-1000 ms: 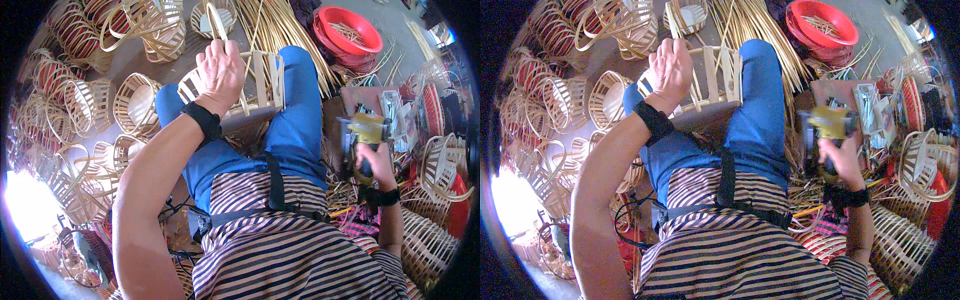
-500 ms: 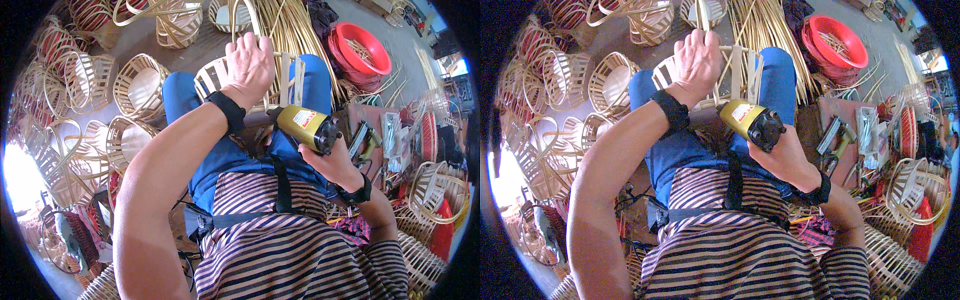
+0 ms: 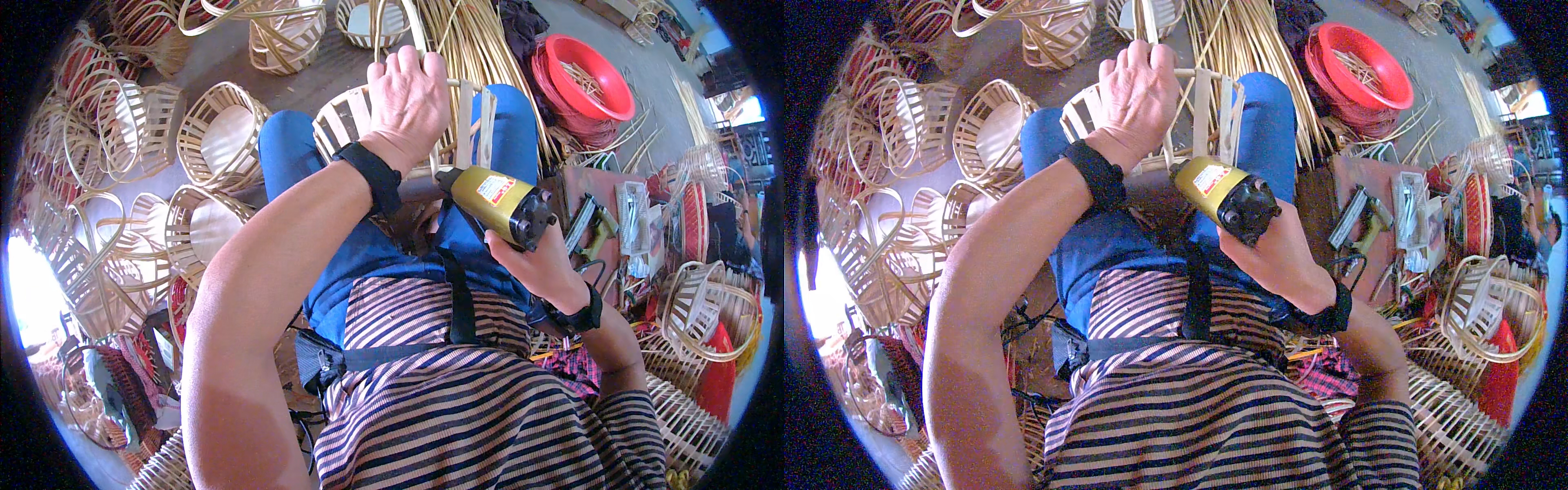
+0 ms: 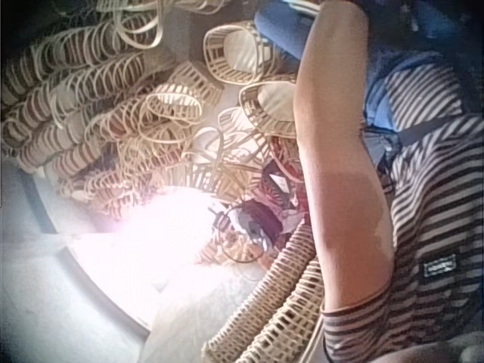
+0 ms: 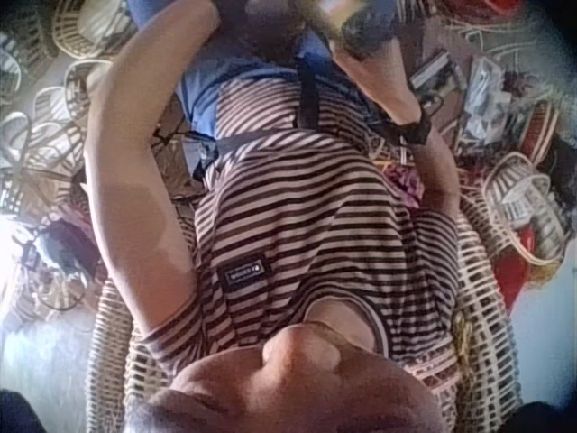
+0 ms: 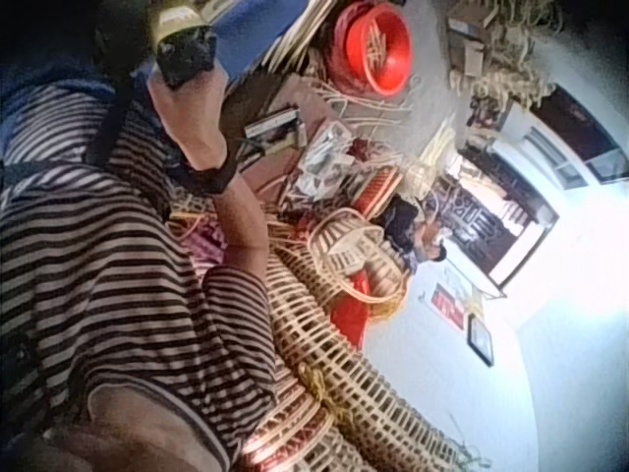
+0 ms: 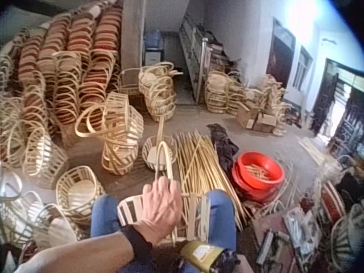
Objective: The person assembles wooden baskets by using a pneumatic nail gun to attach handles and rim strips, and trimming excess pieces with pliers. They pick up wood strips from the floor and position them onto the baskets before securing them.
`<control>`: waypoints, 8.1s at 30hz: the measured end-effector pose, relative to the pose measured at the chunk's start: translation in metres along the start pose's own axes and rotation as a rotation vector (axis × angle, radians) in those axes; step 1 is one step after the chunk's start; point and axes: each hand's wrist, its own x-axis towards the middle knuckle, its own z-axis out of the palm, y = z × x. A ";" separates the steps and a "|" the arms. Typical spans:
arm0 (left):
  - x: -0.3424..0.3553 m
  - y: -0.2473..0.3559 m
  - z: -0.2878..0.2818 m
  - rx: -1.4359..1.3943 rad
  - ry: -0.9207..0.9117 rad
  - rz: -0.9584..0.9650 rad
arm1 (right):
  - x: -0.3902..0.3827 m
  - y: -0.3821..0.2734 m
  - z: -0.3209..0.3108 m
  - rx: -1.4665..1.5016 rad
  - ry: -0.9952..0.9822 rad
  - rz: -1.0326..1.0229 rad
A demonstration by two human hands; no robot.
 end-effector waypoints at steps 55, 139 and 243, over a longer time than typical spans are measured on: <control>-0.042 -0.005 -0.060 -0.303 -0.264 -0.039 | 0.024 -0.019 -0.002 0.143 0.140 -0.041; -0.144 -0.131 -0.152 -0.547 -0.483 -0.866 | 0.047 0.291 0.116 -0.175 0.157 1.243; -0.170 -0.123 -0.146 -0.523 -0.421 -1.011 | 0.136 0.296 0.109 -0.232 0.478 0.909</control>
